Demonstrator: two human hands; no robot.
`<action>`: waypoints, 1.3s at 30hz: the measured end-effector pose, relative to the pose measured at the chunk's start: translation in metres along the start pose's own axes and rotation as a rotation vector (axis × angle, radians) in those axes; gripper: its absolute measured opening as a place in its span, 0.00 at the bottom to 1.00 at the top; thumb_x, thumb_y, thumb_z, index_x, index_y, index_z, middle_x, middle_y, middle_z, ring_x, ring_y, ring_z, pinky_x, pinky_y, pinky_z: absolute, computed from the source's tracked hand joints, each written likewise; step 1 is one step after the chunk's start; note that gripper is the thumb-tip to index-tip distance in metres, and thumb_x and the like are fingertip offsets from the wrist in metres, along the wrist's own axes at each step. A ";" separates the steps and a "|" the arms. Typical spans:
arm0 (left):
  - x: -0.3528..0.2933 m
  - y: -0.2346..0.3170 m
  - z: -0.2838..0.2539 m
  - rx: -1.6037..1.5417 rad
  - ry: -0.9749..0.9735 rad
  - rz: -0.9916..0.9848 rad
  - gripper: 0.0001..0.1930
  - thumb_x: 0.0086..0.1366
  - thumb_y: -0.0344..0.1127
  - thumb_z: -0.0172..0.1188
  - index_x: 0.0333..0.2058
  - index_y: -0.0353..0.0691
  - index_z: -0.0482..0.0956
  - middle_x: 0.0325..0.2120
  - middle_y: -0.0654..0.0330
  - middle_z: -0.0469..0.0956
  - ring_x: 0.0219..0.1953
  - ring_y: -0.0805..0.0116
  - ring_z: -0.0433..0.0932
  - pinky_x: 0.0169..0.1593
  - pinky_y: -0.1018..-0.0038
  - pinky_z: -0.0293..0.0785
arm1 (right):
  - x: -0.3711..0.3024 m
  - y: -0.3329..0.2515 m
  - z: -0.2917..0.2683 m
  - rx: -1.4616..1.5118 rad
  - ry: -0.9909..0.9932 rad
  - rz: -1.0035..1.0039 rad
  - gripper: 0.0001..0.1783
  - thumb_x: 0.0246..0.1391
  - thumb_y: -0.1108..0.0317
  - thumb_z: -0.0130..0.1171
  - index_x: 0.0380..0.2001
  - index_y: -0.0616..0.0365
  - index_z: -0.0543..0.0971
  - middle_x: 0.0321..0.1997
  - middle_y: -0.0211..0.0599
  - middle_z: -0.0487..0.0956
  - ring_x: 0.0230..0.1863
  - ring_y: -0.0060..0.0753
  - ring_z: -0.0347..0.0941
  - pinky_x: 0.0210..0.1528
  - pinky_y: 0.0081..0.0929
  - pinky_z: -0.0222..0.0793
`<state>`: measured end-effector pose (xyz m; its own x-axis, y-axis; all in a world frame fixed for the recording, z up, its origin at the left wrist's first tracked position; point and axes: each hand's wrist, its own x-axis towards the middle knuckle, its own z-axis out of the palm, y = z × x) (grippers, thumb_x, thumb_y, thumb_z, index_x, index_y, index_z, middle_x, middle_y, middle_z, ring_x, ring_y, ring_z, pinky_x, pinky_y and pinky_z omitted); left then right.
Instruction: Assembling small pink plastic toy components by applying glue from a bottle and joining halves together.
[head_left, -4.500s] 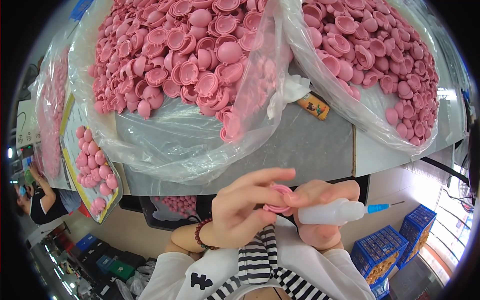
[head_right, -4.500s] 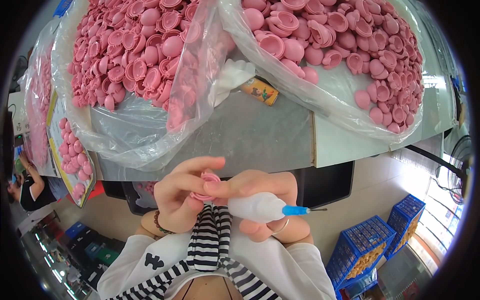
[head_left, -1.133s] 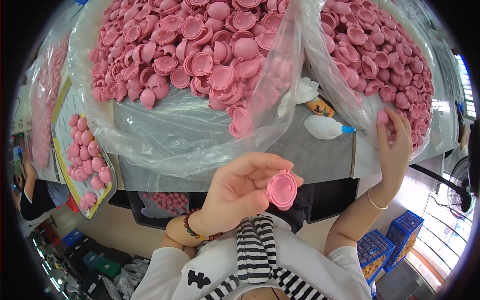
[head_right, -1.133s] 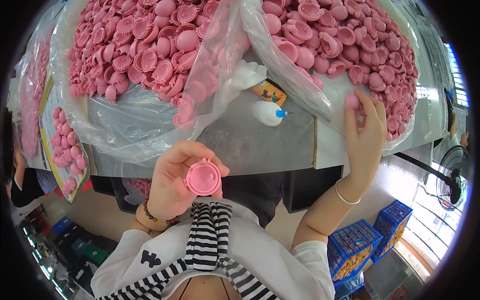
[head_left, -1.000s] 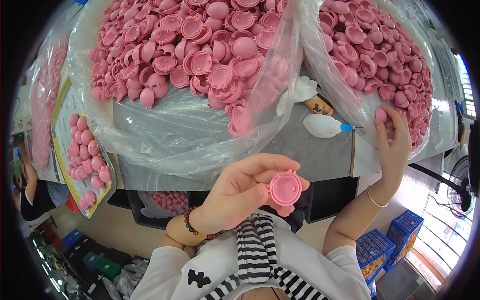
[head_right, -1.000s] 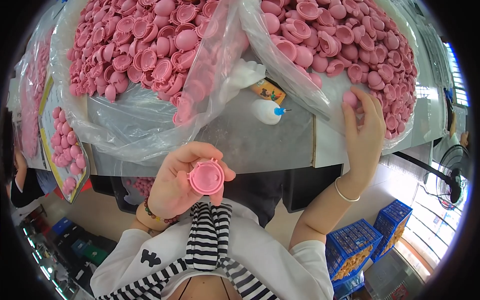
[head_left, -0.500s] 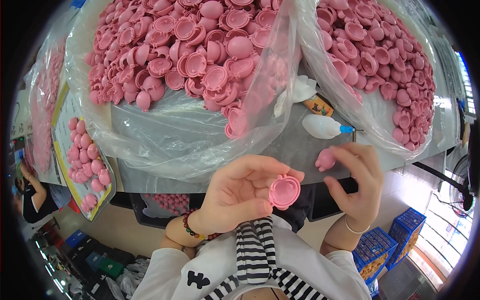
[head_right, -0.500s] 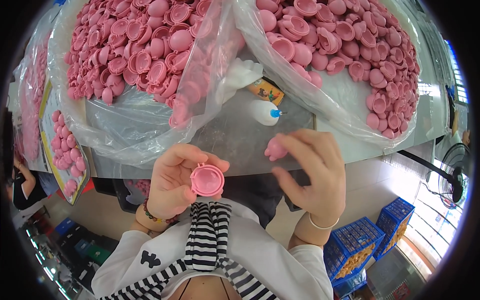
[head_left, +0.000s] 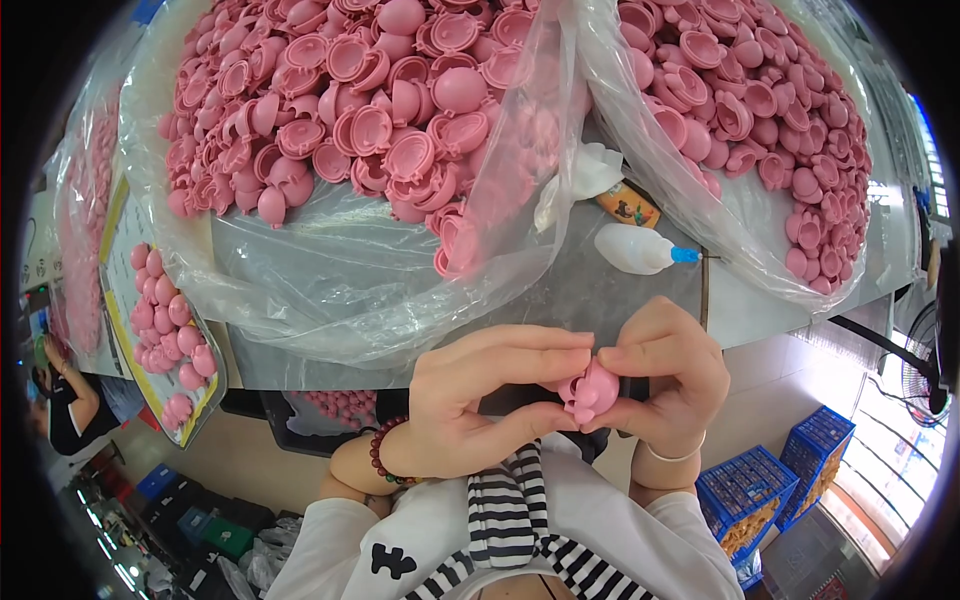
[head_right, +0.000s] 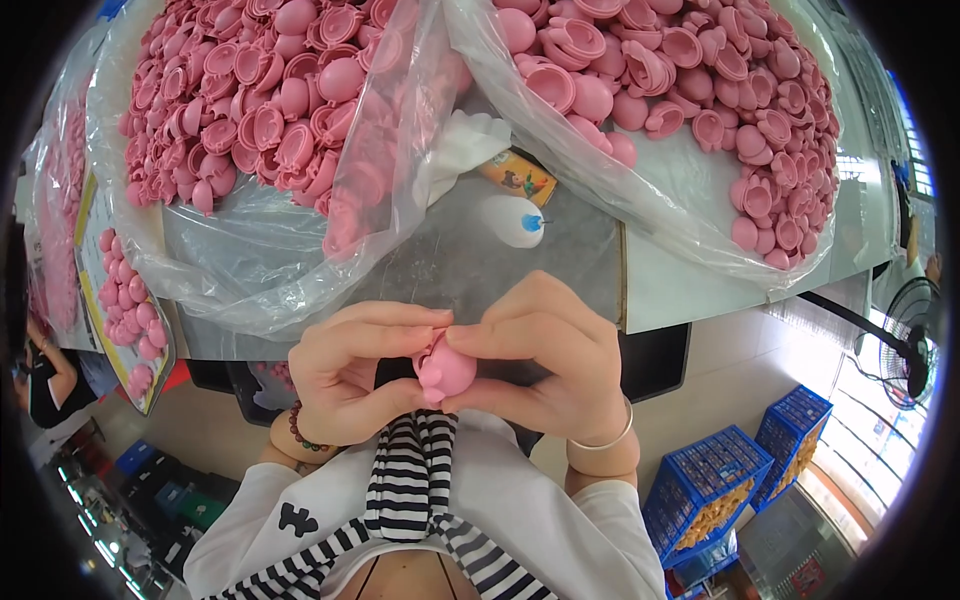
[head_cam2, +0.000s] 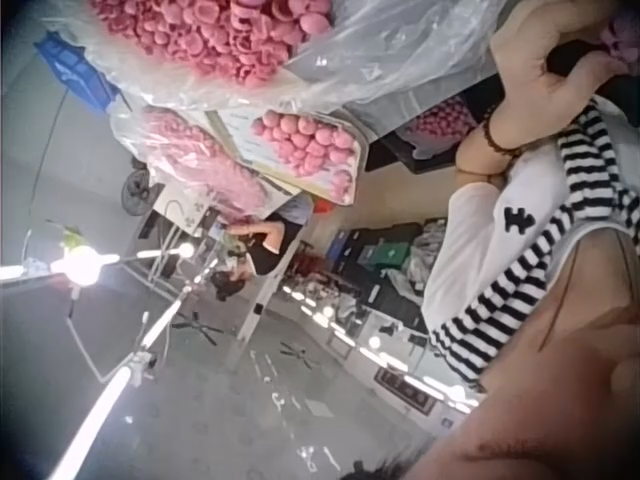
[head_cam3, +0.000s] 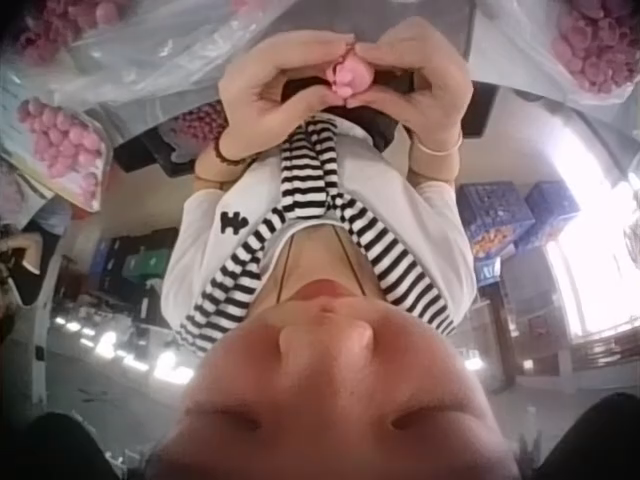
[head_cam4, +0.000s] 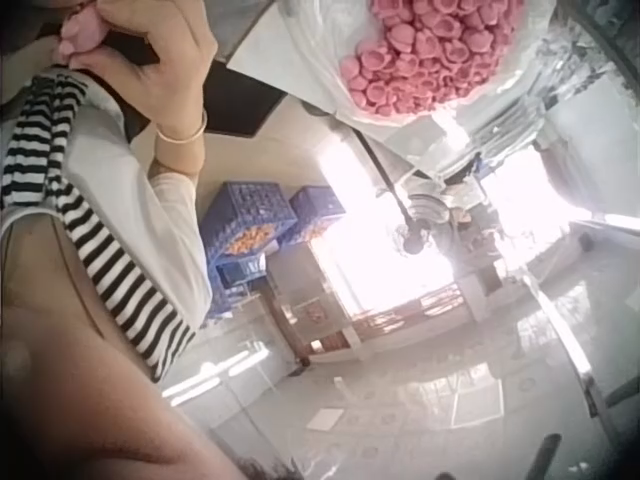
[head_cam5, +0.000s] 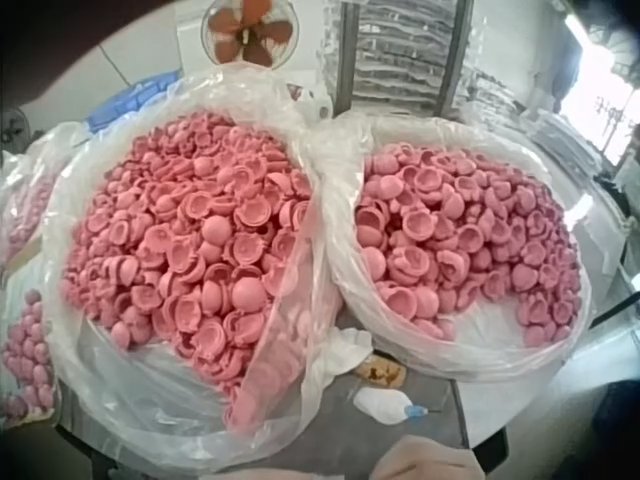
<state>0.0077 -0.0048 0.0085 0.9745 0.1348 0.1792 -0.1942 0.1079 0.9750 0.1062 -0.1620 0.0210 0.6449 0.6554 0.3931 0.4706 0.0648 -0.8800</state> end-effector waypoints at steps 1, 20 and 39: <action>0.001 0.000 0.000 0.006 0.009 -0.014 0.17 0.44 0.23 0.65 0.36 0.29 0.75 0.39 0.43 0.73 0.41 0.62 0.74 0.43 0.74 0.71 | -0.002 0.001 0.000 0.053 -0.004 0.041 0.22 0.23 0.69 0.72 0.28 0.61 0.77 0.23 0.32 0.74 0.20 0.24 0.66 0.21 0.17 0.61; 0.001 -0.006 -0.002 -0.077 -0.026 0.033 0.21 0.44 0.26 0.67 0.39 0.30 0.74 0.42 0.44 0.70 0.38 0.63 0.75 0.42 0.75 0.70 | -0.004 -0.004 0.000 0.165 0.016 0.134 0.19 0.29 0.77 0.67 0.31 0.62 0.76 0.19 0.33 0.74 0.18 0.26 0.68 0.18 0.16 0.60; 0.013 -0.004 -0.005 0.155 0.104 0.180 0.19 0.37 0.28 0.69 0.33 0.34 0.79 0.32 0.54 0.78 0.29 0.65 0.76 0.33 0.77 0.71 | -0.010 0.002 0.024 -0.146 0.136 -0.247 0.16 0.29 0.81 0.61 0.28 0.63 0.74 0.24 0.39 0.74 0.21 0.36 0.71 0.23 0.24 0.69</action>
<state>0.0206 0.0010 0.0066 0.9074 0.2399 0.3452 -0.3364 -0.0780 0.9385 0.0866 -0.1506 0.0090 0.5706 0.5262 0.6305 0.6978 0.0942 -0.7101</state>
